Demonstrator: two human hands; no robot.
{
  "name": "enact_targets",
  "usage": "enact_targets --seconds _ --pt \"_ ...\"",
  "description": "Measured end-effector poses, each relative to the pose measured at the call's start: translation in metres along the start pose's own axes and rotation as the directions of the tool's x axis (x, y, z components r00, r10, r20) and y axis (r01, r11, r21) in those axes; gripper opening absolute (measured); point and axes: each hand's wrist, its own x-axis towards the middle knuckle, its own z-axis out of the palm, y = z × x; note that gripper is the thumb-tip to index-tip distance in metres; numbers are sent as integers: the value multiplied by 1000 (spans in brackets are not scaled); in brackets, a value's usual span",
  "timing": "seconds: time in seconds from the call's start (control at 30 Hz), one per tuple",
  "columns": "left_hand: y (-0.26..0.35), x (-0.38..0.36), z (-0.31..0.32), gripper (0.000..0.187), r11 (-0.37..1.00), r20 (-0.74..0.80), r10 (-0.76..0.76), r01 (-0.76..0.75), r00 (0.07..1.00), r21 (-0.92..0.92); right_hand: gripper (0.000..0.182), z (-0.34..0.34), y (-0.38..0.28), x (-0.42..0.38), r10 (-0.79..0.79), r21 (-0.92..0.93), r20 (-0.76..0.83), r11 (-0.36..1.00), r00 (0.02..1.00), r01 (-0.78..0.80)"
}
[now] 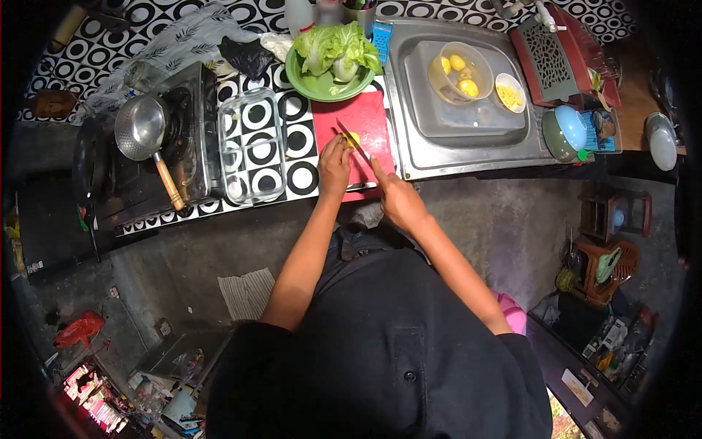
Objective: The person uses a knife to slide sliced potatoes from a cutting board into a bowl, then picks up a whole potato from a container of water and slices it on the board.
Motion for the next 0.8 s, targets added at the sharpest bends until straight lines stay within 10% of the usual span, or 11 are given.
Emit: enact_targets --seconds 0.8 --pt "6 3 0 13 998 -12 31 -30 999 64 86 -12 -14 23 3 -186 194 982 981 34"
